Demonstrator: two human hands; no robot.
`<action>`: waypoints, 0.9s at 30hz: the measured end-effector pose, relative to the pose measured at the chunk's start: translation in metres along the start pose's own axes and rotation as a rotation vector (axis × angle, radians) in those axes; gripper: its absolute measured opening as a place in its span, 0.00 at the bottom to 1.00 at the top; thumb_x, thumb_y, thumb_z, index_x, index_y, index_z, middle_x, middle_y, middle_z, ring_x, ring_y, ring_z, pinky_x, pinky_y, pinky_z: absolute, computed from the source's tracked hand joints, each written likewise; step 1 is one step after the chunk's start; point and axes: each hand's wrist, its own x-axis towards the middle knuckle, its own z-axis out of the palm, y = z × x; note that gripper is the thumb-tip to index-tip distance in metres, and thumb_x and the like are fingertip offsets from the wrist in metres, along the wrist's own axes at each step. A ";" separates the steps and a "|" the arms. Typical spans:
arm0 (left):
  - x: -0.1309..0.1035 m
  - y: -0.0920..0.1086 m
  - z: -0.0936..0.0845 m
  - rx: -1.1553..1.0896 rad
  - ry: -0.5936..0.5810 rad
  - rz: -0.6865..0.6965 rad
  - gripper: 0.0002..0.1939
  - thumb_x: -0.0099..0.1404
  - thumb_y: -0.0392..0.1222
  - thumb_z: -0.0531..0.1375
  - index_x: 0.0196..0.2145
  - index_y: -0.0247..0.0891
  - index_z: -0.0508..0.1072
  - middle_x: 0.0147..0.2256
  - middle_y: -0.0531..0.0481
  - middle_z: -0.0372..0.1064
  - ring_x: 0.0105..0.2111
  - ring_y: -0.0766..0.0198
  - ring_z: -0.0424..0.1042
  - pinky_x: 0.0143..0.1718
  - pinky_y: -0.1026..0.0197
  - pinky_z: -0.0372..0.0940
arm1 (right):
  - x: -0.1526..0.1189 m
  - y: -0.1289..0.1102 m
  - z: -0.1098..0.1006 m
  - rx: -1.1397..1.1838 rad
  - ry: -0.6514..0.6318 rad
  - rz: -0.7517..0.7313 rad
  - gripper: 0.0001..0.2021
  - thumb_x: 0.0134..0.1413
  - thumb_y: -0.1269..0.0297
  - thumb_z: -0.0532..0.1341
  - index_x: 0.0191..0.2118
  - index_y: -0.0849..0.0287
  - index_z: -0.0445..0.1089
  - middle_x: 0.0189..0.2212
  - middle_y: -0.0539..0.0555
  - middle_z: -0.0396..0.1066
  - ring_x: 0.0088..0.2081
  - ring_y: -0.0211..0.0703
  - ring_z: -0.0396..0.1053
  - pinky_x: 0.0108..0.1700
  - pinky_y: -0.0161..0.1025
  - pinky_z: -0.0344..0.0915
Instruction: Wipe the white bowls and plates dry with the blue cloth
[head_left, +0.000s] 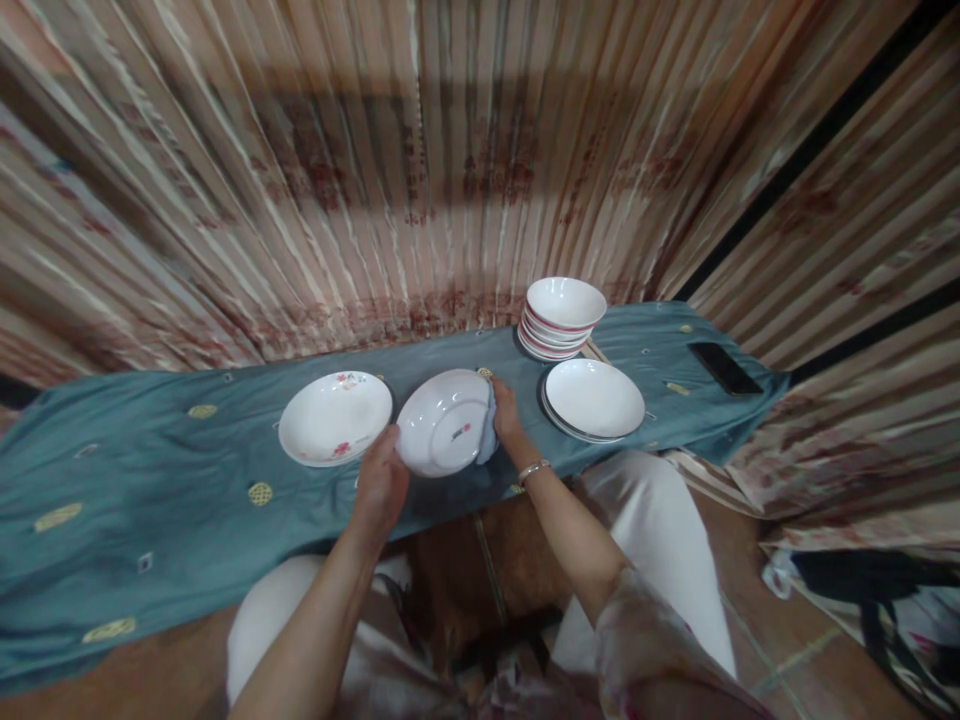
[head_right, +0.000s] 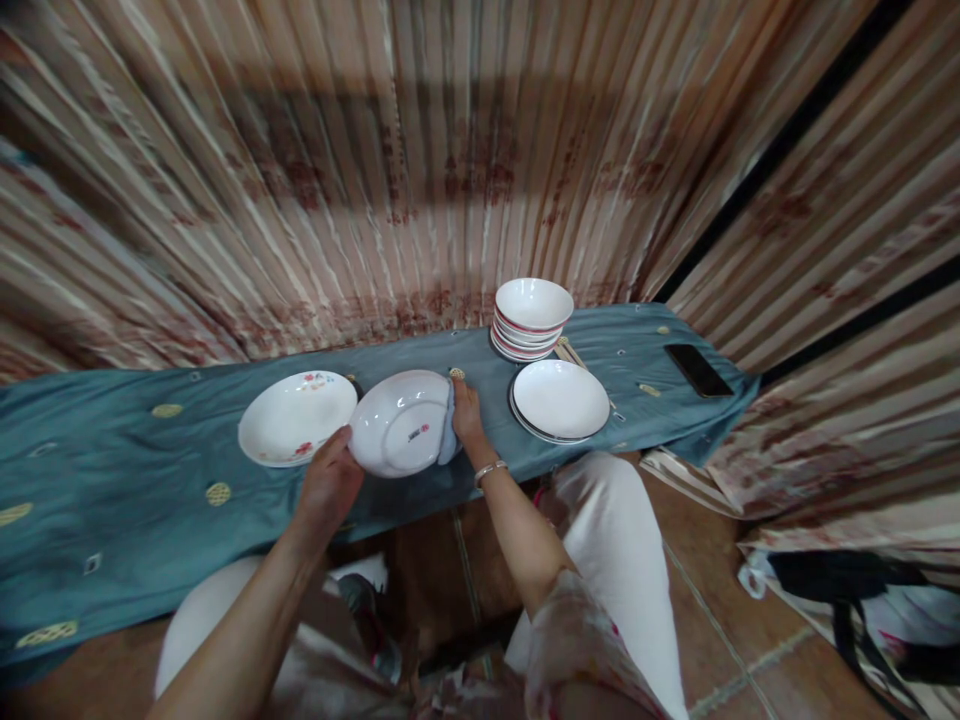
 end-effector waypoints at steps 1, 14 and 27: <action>0.000 0.000 0.001 -0.040 -0.008 -0.013 0.12 0.53 0.49 0.67 0.28 0.39 0.74 0.32 0.49 0.76 0.47 0.55 0.73 0.57 0.54 0.63 | 0.000 0.001 0.002 0.015 0.000 -0.007 0.25 0.72 0.61 0.42 0.48 0.61 0.76 0.34 0.59 0.77 0.40 0.50 0.72 0.48 0.46 0.70; -0.002 0.005 0.006 -0.160 -0.001 -0.066 0.05 0.59 0.44 0.63 0.32 0.42 0.76 0.42 0.44 0.79 0.55 0.53 0.71 0.61 0.51 0.63 | -0.021 -0.009 0.040 0.147 0.153 0.098 0.28 0.72 0.57 0.37 0.44 0.62 0.74 0.38 0.64 0.78 0.43 0.50 0.76 0.46 0.45 0.71; -0.002 0.002 0.007 -0.093 -0.063 -0.038 0.18 0.57 0.52 0.66 0.42 0.42 0.76 0.41 0.41 0.79 0.53 0.47 0.73 0.57 0.48 0.66 | -0.080 -0.040 0.052 -0.013 0.148 -0.064 0.34 0.72 0.50 0.41 0.74 0.68 0.39 0.73 0.73 0.40 0.74 0.59 0.40 0.68 0.68 0.52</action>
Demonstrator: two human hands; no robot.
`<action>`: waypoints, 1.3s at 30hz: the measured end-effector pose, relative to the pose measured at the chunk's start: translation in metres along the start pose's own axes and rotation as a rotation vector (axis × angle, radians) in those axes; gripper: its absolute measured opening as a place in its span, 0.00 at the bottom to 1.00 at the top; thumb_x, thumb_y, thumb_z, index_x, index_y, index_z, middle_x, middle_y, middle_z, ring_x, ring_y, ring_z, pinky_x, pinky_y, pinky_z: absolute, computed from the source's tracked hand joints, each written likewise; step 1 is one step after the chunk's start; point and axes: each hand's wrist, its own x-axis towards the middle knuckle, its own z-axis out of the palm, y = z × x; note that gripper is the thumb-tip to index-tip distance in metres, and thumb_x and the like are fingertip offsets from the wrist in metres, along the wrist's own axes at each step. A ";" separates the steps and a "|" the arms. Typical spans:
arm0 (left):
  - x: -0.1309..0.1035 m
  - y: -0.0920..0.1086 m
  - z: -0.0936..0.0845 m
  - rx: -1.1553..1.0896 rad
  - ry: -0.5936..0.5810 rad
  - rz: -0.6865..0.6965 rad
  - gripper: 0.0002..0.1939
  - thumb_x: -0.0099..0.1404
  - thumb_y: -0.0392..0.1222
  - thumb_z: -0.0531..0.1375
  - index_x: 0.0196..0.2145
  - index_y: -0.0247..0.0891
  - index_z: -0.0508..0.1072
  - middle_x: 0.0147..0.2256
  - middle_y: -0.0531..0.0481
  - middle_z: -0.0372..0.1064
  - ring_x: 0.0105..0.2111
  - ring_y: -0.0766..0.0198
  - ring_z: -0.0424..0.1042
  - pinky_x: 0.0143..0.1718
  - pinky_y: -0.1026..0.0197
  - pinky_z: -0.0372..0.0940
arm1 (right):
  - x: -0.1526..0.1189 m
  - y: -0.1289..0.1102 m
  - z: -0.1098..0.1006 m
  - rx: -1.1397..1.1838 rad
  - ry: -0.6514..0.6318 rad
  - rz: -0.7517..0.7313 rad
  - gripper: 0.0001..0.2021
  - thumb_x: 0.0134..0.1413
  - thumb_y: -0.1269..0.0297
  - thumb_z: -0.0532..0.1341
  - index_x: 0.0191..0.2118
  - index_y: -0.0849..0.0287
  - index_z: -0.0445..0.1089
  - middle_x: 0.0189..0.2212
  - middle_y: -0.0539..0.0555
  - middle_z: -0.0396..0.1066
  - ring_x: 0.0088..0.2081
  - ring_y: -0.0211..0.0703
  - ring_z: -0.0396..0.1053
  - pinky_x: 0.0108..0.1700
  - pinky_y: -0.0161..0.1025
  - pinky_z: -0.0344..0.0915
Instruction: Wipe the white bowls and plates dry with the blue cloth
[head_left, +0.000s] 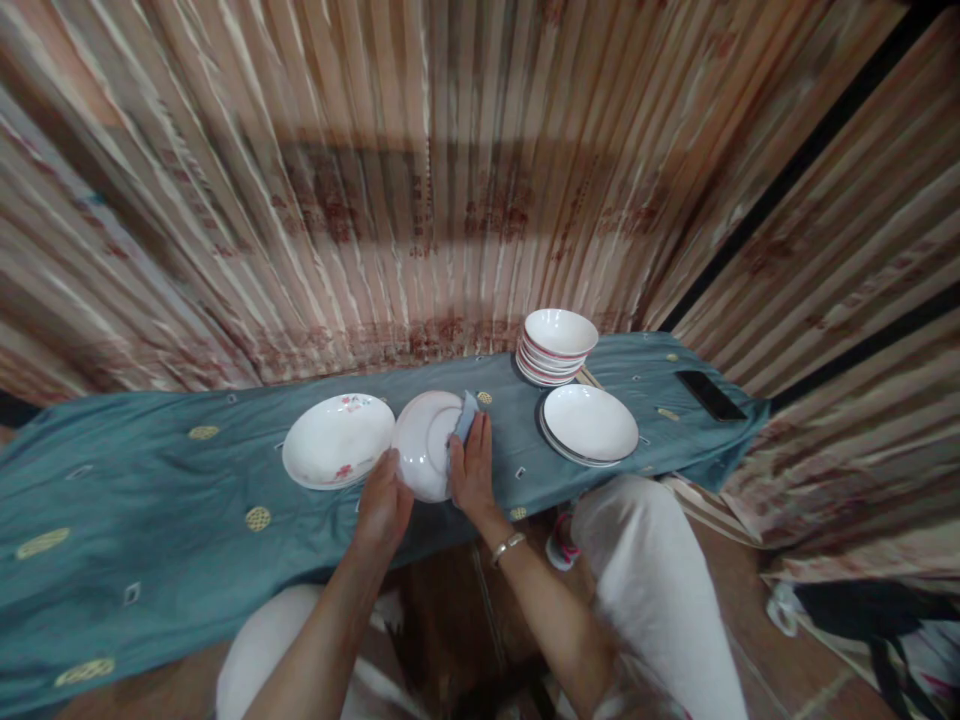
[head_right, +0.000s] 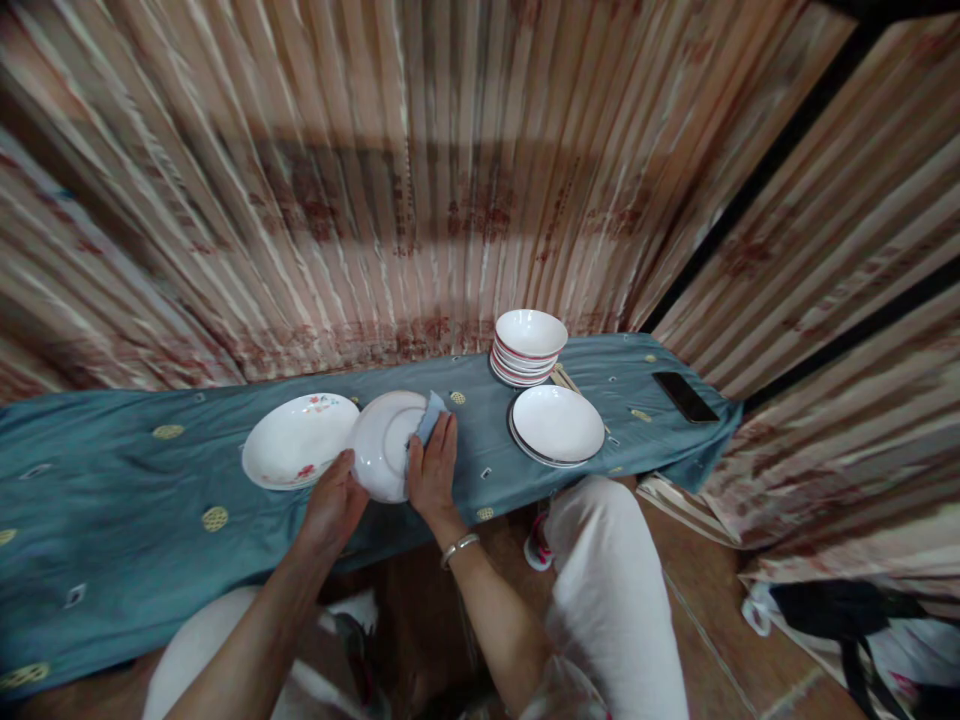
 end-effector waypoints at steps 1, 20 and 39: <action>0.000 0.000 0.000 -0.003 0.007 0.000 0.17 0.56 0.52 0.66 0.41 0.42 0.76 0.40 0.41 0.79 0.53 0.47 0.73 0.57 0.49 0.66 | -0.005 -0.002 0.000 -0.019 0.005 -0.024 0.34 0.73 0.50 0.41 0.74 0.67 0.39 0.74 0.72 0.39 0.75 0.59 0.39 0.68 0.69 0.52; 0.004 -0.004 -0.008 -0.082 0.050 -0.020 0.10 0.52 0.46 0.68 0.29 0.42 0.72 0.34 0.47 0.78 0.45 0.53 0.76 0.53 0.52 0.68 | -0.036 -0.048 -0.021 -0.089 -0.193 -0.332 0.34 0.70 0.60 0.49 0.75 0.67 0.38 0.73 0.69 0.45 0.75 0.54 0.40 0.71 0.59 0.51; 0.008 -0.008 -0.009 -0.085 0.018 -0.027 0.10 0.54 0.46 0.68 0.32 0.41 0.74 0.33 0.49 0.76 0.42 0.55 0.75 0.49 0.56 0.68 | -0.011 -0.024 -0.012 -0.280 -0.109 -0.244 0.36 0.71 0.52 0.47 0.74 0.70 0.40 0.73 0.74 0.44 0.75 0.58 0.39 0.69 0.64 0.49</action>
